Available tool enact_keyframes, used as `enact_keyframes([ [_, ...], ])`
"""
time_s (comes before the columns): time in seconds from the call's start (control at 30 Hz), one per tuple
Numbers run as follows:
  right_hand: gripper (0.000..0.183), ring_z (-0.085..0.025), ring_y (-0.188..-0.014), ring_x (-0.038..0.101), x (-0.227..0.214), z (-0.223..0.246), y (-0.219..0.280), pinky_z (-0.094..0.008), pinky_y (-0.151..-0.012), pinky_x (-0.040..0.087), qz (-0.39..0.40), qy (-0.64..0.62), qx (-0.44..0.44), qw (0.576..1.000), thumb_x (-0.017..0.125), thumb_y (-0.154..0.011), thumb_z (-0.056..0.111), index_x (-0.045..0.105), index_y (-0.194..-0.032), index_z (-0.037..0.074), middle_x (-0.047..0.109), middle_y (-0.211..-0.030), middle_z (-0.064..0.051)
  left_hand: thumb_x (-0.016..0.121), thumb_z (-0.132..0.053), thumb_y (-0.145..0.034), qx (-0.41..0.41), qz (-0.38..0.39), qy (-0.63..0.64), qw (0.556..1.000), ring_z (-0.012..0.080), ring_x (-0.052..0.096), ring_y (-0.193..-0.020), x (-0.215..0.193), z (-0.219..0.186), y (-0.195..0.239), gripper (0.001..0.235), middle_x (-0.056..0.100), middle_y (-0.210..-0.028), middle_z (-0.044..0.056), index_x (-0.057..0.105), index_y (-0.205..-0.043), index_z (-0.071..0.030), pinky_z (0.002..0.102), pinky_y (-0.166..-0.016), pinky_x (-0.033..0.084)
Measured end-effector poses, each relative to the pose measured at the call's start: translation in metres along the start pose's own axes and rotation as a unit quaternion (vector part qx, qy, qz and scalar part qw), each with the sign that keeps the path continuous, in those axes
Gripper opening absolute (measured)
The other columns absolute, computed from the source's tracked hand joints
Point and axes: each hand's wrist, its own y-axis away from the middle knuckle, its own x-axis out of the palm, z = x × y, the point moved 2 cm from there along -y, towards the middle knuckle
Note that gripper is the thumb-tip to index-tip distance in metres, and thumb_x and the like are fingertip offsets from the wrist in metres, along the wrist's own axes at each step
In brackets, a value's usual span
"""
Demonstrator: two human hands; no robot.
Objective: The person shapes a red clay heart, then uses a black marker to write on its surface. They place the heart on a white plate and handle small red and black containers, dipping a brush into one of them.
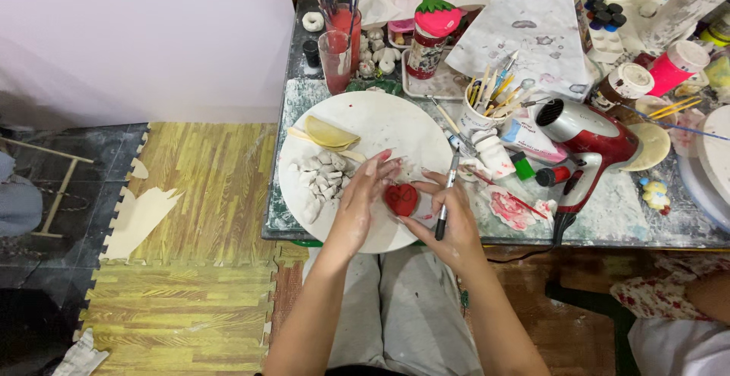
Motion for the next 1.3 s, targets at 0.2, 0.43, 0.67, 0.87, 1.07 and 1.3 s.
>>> enact_keyframes([
  [0.2,0.052,-0.04,-0.136,0.054,-0.005,-0.006,0.008,-0.05,-0.11,0.042,0.026,-0.016,0.009,0.999,0.088,-0.077,0.01,0.038,-0.09,0.01,0.071,-0.123,-0.021,0.046,-0.028,-0.102,0.023,-0.027,-0.271,0.962,0.027,0.068,-0.113,0.0,-0.027,0.002,0.047,0.071,-0.13,0.015,0.057,-0.142,-0.006,0.036,-0.105,0.049],
  [0.43,0.019,-0.029,-0.118,0.068,-0.044,-0.057,0.04,-0.042,-0.102,0.057,-0.155,-0.133,0.079,0.976,0.056,-0.101,-0.004,0.043,-0.101,0.01,0.071,-0.121,-0.016,0.048,-0.017,-0.104,0.096,-0.049,-0.331,0.937,0.0247,0.064,-0.126,-0.002,-0.053,0.011,0.039,0.069,-0.133,0.016,0.058,-0.139,-0.004,0.036,-0.109,0.044],
  [0.67,0.028,-0.023,-0.104,0.071,-0.063,-0.099,0.064,-0.035,-0.082,0.057,-0.12,0.024,0.201,0.972,0.067,-0.094,0.0,0.041,-0.095,0.011,0.072,-0.118,-0.016,0.048,-0.007,-0.104,0.127,-0.073,-0.322,0.935,0.0252,0.063,-0.129,-0.002,-0.04,0.025,0.037,0.069,-0.132,0.016,0.058,-0.139,-0.002,0.036,-0.113,0.045],
  [0.87,0.027,-0.026,-0.09,0.07,-0.04,-0.097,0.078,-0.036,-0.075,0.058,-0.059,0.054,0.229,0.97,0.068,-0.093,0.007,0.043,-0.084,0.011,0.072,-0.121,-0.02,0.049,0.001,-0.102,0.281,-0.154,-0.434,0.842,0.0263,0.058,-0.136,-0.013,-0.02,0.045,0.032,0.065,-0.134,0.015,0.058,-0.133,-0.002,0.04,-0.119,0.045],
  [1.07,0.026,-0.032,-0.098,0.067,-0.012,-0.081,0.064,-0.038,-0.084,0.056,-0.008,0.029,0.323,0.946,0.066,-0.102,0.009,0.041,-0.093,0.01,0.068,-0.113,-0.028,0.053,-0.008,-0.113,0.293,-0.368,-0.361,0.805,0.0319,0.035,-0.153,-0.068,-0.012,0.06,0.043,0.038,-0.16,0.019,0.035,-0.151,-0.003,0.047,-0.133,0.028],
  [1.3,0.032,-0.023,-0.114,0.069,0.003,-0.074,0.037,-0.033,-0.086,0.056,-0.165,-0.111,0.167,0.966,0.067,-0.098,0.002,0.035,-0.092,0.008,0.062,-0.135,-0.031,0.045,-0.032,-0.107,-0.059,-0.418,-0.136,0.896,0.0289,0.064,-0.118,-0.094,0.004,0.046,0.05,0.064,-0.132,0.019,0.046,-0.151,-0.009,0.043,-0.101,0.053],
])
